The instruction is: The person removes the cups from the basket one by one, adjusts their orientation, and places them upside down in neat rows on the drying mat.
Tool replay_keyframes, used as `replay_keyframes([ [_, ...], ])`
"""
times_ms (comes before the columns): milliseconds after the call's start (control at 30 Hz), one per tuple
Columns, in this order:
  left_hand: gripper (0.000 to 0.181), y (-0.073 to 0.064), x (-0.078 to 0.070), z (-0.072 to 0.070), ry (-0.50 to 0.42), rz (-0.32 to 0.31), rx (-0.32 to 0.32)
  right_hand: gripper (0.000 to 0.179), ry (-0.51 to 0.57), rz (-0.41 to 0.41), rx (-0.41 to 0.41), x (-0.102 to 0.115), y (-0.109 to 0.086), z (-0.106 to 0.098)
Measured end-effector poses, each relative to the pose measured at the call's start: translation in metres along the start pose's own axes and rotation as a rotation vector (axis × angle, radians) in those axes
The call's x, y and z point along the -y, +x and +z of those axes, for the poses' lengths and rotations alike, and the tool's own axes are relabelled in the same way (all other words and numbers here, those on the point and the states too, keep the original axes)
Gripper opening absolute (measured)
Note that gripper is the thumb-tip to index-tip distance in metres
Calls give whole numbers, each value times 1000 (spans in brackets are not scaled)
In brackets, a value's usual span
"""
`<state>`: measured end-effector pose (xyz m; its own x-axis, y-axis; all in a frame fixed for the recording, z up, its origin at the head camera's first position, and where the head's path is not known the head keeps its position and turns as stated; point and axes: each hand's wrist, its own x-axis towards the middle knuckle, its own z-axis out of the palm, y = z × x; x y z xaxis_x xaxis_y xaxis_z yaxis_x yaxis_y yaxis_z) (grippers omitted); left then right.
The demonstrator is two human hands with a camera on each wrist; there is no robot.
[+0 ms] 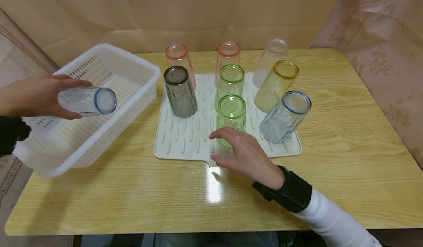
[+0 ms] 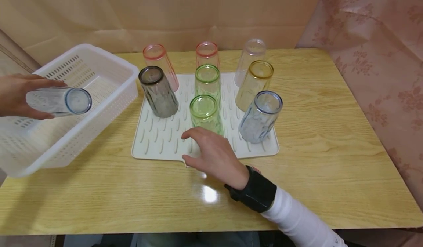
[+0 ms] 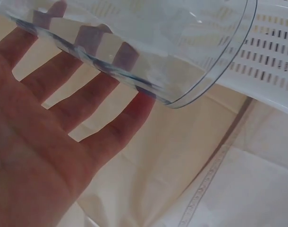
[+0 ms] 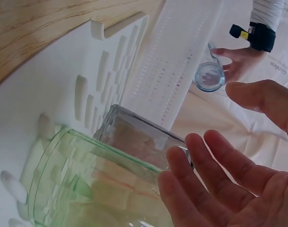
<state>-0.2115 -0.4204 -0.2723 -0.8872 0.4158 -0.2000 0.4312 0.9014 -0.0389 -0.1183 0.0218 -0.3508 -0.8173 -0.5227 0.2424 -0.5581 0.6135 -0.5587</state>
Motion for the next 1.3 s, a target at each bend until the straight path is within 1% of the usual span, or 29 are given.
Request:
replay_keyframes([
  [133, 86, 0, -11, -6, 9, 9, -29, 39, 15, 20, -6, -2, -1, -1],
  [233, 85, 0, -20, -10, 23, 36, -65, 39, 17, 32, -12, -3, -2, -1],
  [367, 81, 1, -34, -16, 18, 96, -123, 40, 21, 30, -20, -5, -3, -1],
  [467, 80, 2, -42, -20, 11, 130, -151, 40, 26, 22, -27, -6, -3, -1],
  [600, 80, 2, -54, -23, 43, 166, -185, 40, 34, 23, -34, -7, -4, 1],
  [667, 81, 2, -60, -25, 57, 194, -211, 41, 39, 25, -37, -7, -4, 1],
  [767, 81, 1, -69, -27, 68, 234, -232, 41, 50, 28, -41, -7, -4, 2],
  [867, 80, 1, -79, -30, 61, 290, -260, 41, 65, 30, -46, -6, -4, 3],
  [967, 79, 2, -89, -32, 50, 353, -305, 42, 89, 30, -53, -5, -4, 4],
  [1033, 79, 4, -96, -33, 40, 383, -329, 43, 106, 27, -58, -5, -4, 5],
  [1133, 79, 4, -105, -33, 34, 408, -330, 46, 130, 22, -69, -4, -4, 6],
  [1300, 82, 6, -118, -35, 72, 424, -313, 49, 166, 26, -97, -3, -4, 8],
])
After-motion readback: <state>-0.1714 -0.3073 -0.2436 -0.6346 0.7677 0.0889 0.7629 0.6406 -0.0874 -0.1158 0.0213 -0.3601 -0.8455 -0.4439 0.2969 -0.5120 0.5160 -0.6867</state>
